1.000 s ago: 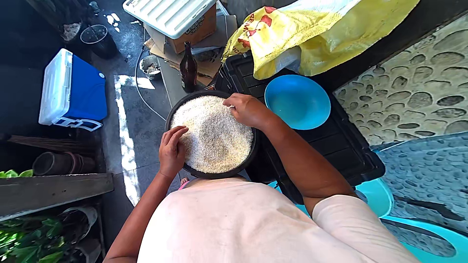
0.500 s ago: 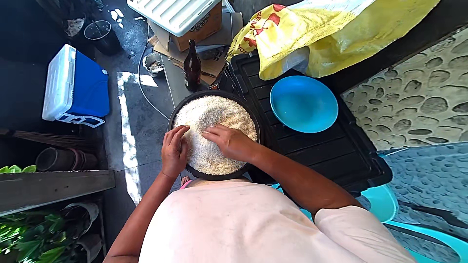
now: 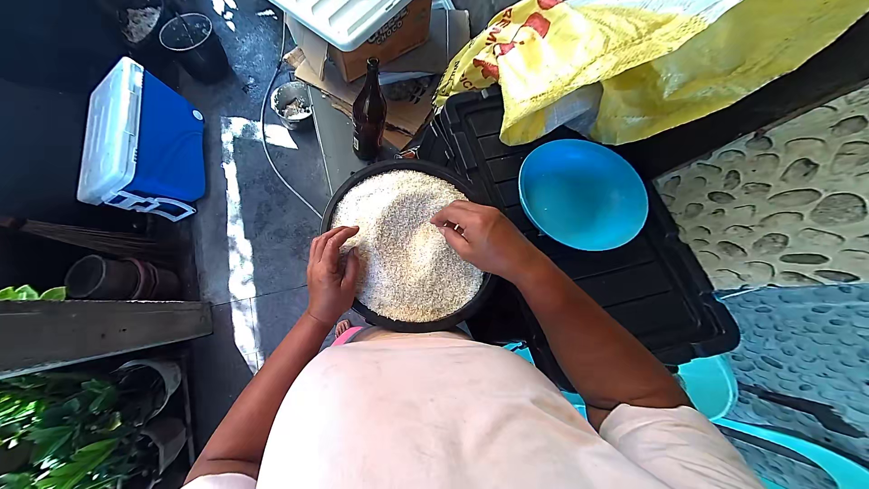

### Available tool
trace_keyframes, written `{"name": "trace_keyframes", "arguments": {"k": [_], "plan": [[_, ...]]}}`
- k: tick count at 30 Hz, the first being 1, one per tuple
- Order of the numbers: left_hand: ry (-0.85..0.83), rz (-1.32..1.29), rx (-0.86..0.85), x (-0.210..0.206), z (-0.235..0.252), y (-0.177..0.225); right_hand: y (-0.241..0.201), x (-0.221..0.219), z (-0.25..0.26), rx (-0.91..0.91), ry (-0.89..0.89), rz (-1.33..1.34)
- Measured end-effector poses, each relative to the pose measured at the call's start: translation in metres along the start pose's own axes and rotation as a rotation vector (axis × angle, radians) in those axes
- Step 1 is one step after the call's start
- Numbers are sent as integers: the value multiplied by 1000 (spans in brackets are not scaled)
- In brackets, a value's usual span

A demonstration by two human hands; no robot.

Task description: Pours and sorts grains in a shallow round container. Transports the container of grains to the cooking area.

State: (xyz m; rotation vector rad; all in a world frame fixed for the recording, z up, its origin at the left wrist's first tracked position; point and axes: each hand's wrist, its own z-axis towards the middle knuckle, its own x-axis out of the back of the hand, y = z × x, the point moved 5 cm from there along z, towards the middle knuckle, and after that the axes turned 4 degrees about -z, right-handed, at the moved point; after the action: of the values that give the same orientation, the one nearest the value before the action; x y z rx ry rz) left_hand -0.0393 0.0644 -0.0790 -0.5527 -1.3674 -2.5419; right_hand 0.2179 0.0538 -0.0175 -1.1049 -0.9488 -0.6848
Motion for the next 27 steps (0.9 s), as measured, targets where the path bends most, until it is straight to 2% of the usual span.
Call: {"name": "trace_keyframes", "arguments": {"k": [3, 8, 12, 15, 21, 24, 27], "plan": [[46, -16, 23, 1, -2, -3, -1, -12, 11, -12, 21, 97], [70, -117, 163, 0, -4, -10, -12, -24, 40, 58, 110, 70], [31, -157, 211, -2, -3, -12, -16, -52, 63, 79, -86, 27], [14, -162, 222, -3, -4, -13, -26, -61, 62, 162, -187, 14], [23, -166, 222, -2, -3, -12, -23, -40, 23, 313, -288, 64], [43, -176, 209, -2, -3, -14, -12, -16, 5, 303, -169, 78], [48, -173, 199, -2, -3, -13, -2, 9, -11, 209, -44, 97]]}}
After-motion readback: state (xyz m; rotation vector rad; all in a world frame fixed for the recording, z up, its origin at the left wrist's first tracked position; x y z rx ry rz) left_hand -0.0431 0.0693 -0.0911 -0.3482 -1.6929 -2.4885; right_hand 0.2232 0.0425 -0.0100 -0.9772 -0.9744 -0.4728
